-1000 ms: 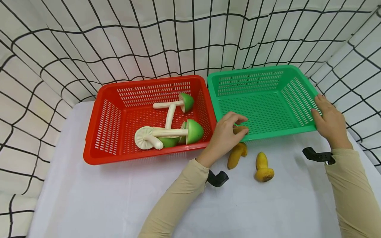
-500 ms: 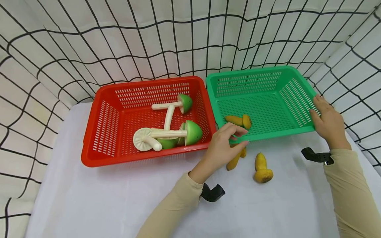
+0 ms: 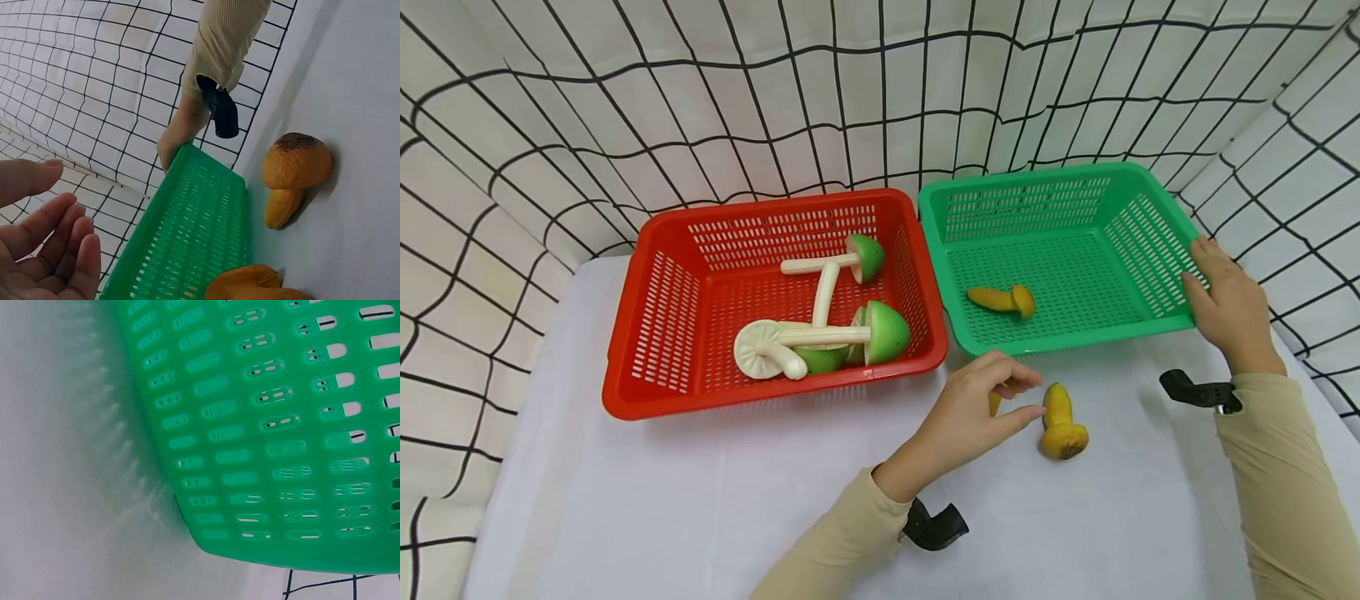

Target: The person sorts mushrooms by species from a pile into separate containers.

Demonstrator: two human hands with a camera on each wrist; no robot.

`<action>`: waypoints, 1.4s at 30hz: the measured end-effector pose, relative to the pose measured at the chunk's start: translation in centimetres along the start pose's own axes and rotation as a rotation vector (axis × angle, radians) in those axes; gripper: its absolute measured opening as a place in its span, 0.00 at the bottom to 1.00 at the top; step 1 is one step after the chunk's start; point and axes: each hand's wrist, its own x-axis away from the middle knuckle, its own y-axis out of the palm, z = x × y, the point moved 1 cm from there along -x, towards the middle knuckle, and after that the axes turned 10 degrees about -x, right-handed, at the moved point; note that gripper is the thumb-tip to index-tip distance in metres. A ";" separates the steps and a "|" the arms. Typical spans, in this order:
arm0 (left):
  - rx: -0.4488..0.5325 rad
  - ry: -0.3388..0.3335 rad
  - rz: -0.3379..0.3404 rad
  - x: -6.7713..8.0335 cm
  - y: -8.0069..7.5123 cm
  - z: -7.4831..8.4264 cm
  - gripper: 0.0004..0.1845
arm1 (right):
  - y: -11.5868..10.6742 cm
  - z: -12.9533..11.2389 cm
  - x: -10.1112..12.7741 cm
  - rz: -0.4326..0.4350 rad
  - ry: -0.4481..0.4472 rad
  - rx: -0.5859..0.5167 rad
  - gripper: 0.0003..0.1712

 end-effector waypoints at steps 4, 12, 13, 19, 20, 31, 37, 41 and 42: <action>0.008 -0.039 0.003 0.5 0.4 -0.7 0.12 | -0.1 -0.1 0.0 0.001 -0.006 -0.005 0.31; -0.028 -0.167 0.008 1.5 1.7 -4.0 0.11 | 0.0 0.0 0.0 0.008 -0.001 -0.010 0.31; -0.040 -0.181 0.012 1.5 1.8 -4.3 0.11 | 0.0 0.1 -0.1 0.009 -0.001 -0.011 0.31; -0.087 -0.243 0.080 1.7 2.2 -5.6 0.10 | 0.1 0.2 -0.1 0.011 0.003 -0.004 0.31; -0.089 -0.256 0.091 1.7 2.3 -5.7 0.10 | 0.1 0.2 -0.1 0.010 0.006 -0.002 0.31; -0.173 -0.380 0.086 1.7 3.1 -6.7 0.11 | 0.0 0.0 0.0 0.017 0.002 -0.020 0.31; -0.182 -0.395 0.067 1.4 3.4 -6.7 0.13 | 0.0 0.0 0.0 0.021 -0.002 -0.025 0.31; -0.150 -0.388 0.057 1.2 3.6 -6.8 0.14 | -0.1 -0.1 0.1 0.017 0.007 -0.022 0.31; -0.144 -0.383 0.057 1.1 3.7 -6.9 0.14 | -0.1 -0.1 0.1 0.016 0.009 -0.021 0.31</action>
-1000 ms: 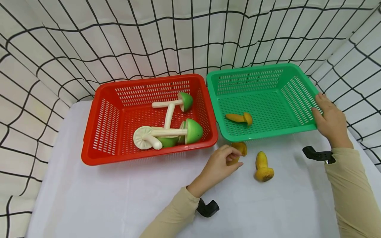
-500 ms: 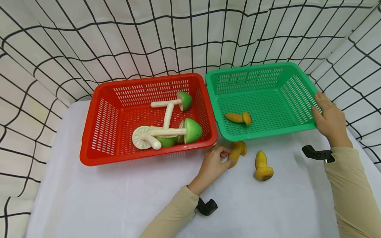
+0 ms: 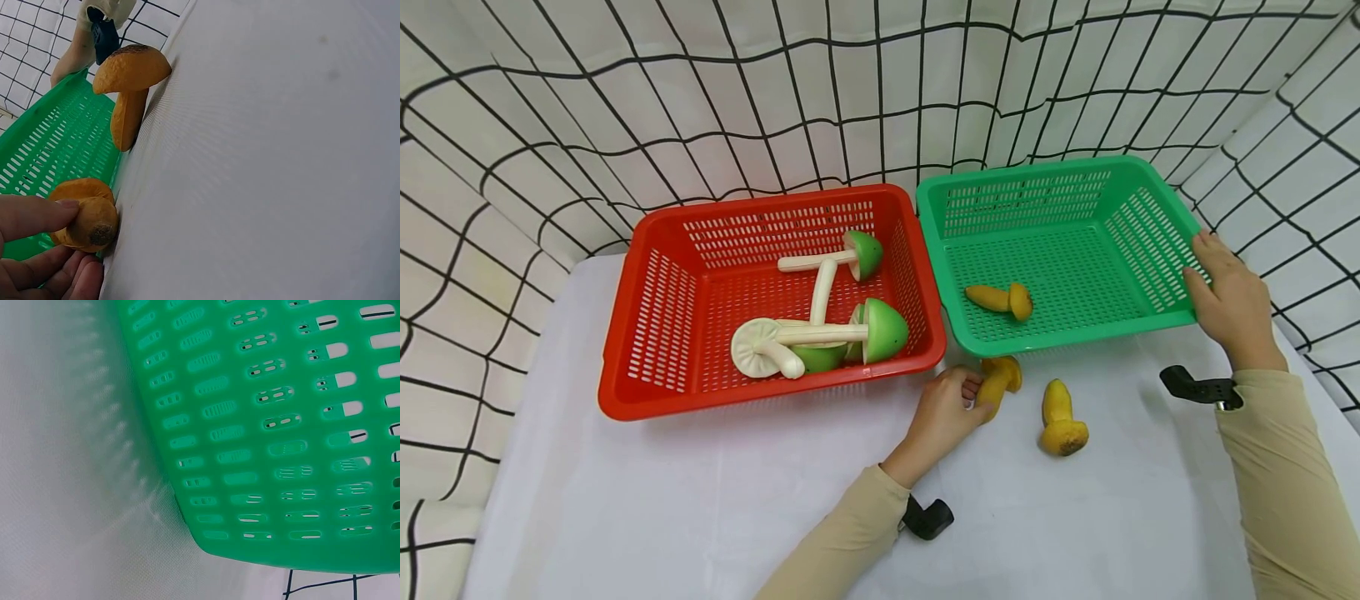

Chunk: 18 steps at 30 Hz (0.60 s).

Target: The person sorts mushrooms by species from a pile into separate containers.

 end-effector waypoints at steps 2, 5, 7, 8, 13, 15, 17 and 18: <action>0.010 0.000 -0.002 0.0 0.1 0.0 0.14 | 0.0 0.0 0.0 -0.002 0.002 0.001 0.31; 0.018 0.000 -0.004 0.0 0.2 0.0 0.14 | 0.1 0.0 0.0 0.002 0.001 0.003 0.32; 0.022 0.001 -0.003 0.0 0.2 0.0 0.14 | 0.1 0.0 0.0 0.005 0.000 0.006 0.31; 0.024 0.001 -0.003 0.0 0.2 0.0 0.14 | 0.1 0.0 0.0 0.006 0.001 0.007 0.31; 0.055 -0.003 -0.015 0.0 0.0 0.1 0.13 | 0.2 0.1 0.0 0.001 0.004 0.015 0.31; 0.069 0.000 -0.029 0.1 -0.1 0.1 0.13 | 0.2 0.2 0.0 -0.002 0.005 0.016 0.31; 0.070 0.009 -0.038 0.2 -0.2 0.2 0.12 | 0.1 0.1 -0.1 -0.001 0.005 0.016 0.31; 0.069 0.016 -0.040 0.3 -0.3 0.2 0.11 | 0.1 0.1 0.0 0.000 0.003 0.015 0.31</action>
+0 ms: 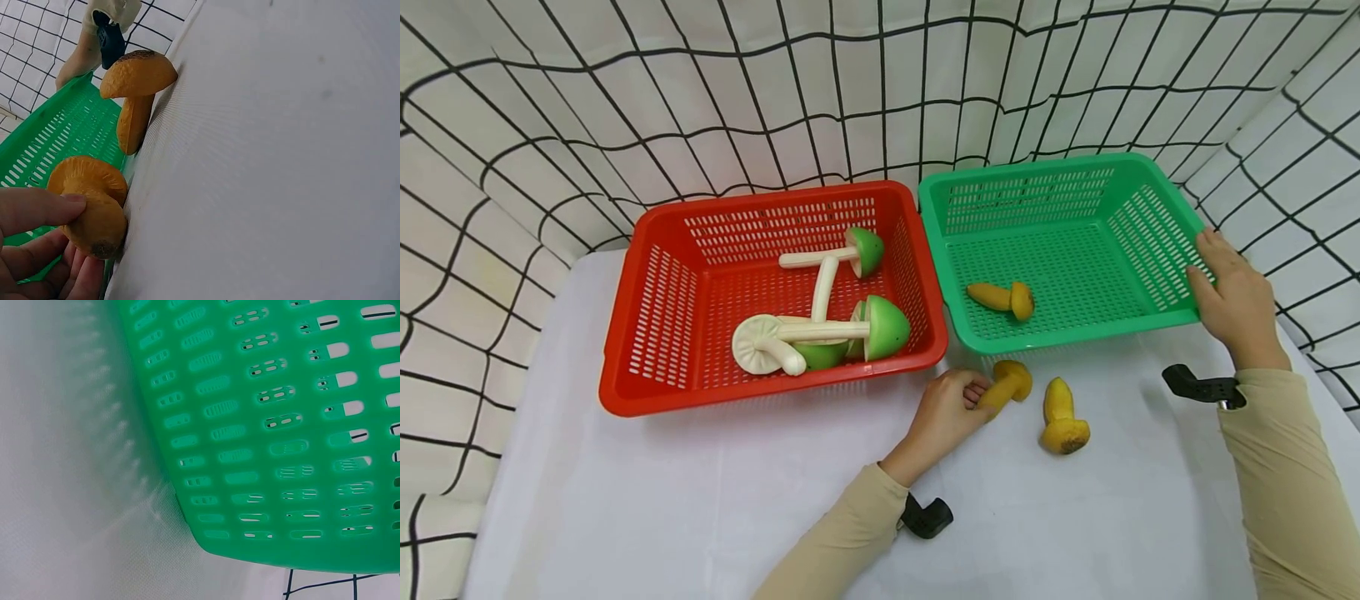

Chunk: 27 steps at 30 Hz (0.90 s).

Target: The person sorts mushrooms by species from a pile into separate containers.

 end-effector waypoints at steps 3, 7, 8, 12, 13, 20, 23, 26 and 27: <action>-0.003 0.025 0.007 0.1 -0.6 0.1 0.10 | 0.0 -0.4 -0.6 0.000 -0.014 -0.002 0.31; 0.015 0.044 -0.029 0.9 -0.8 0.3 0.09 | 0.1 -0.5 -0.1 -0.022 -0.011 0.007 0.31; 0.022 0.047 -0.044 1.2 -0.8 0.4 0.09 | 0.1 -0.4 0.1 -0.027 -0.008 0.011 0.31; 0.058 0.098 -0.084 1.8 -1.2 1.3 0.10 | -0.1 -0.2 0.7 -0.021 -0.014 0.015 0.32; 0.066 0.115 -0.093 2.0 -1.3 1.5 0.10 | -0.1 -0.1 0.9 -0.015 -0.014 0.021 0.32; 0.066 0.251 -0.118 2.8 -2.0 2.9 0.12 | -0.1 0.0 2.0 -0.004 0.002 0.056 0.31; 0.101 0.255 -0.110 3.0 -2.6 3.4 0.12 | 0.0 -0.2 1.9 -0.006 0.006 0.065 0.31; 0.148 0.258 -0.109 3.0 -3.2 3.8 0.12 | 0.2 -0.5 1.4 -0.001 -0.004 0.063 0.31; 0.159 0.262 -0.106 2.9 -3.5 4.0 0.13 | 0.2 -0.6 1.2 0.001 -0.010 0.061 0.31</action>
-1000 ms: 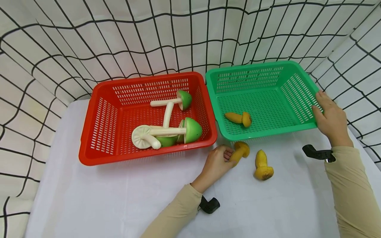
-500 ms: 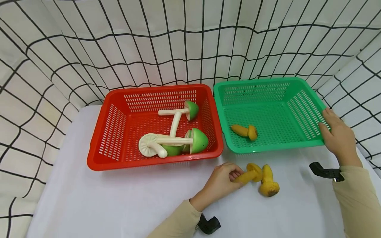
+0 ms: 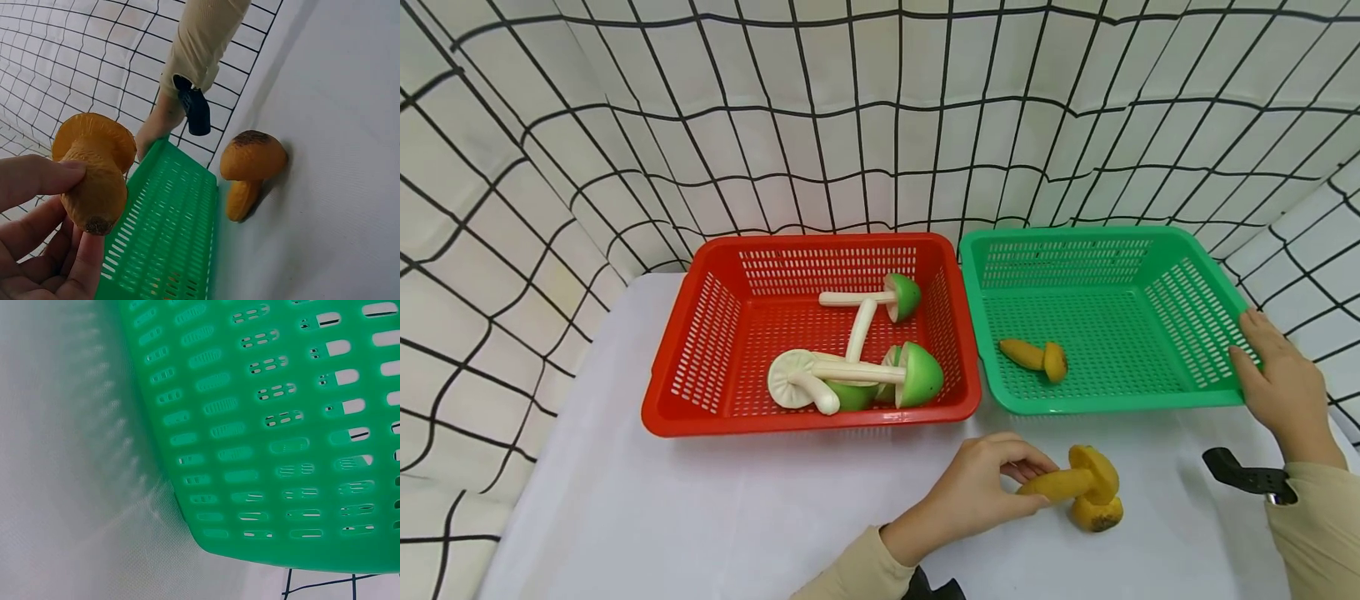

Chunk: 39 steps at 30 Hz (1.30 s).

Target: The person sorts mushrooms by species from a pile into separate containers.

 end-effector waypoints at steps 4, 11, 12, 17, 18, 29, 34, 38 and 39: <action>0.015 0.040 0.012 -0.1 -0.2 0.7 0.13 | 0.0 0.2 0.0 0.005 -0.008 -0.005 0.31; 0.107 0.033 0.044 -0.7 -0.9 1.6 0.14 | 0.1 0.3 -0.1 0.012 -0.024 -0.011 0.31; 0.124 0.025 0.049 -0.7 -1.0 1.7 0.14 | 0.1 0.3 -0.1 0.011 -0.023 -0.013 0.31; 0.179 0.001 0.068 -0.9 -1.4 2.1 0.15 | 0.1 0.4 0.1 0.007 -0.009 -0.008 0.31; 0.192 -0.003 0.073 -1.0 -1.5 2.1 0.15 | 0.1 0.4 0.1 0.008 -0.010 -0.010 0.31; 0.301 -0.049 0.125 -2.1 -2.2 2.4 0.15 | 0.0 0.2 0.0 0.012 -0.012 -0.024 0.31; 0.297 -0.077 0.154 -2.8 -2.6 2.3 0.15 | 0.0 0.1 0.0 0.010 -0.012 -0.021 0.31; 0.300 -0.093 0.182 -3.4 -3.0 2.1 0.15 | -0.1 0.2 0.0 0.009 -0.013 -0.023 0.31; 0.301 -0.100 0.189 -3.5 -3.1 2.1 0.15 | 0.0 0.2 0.0 0.011 -0.017 -0.027 0.31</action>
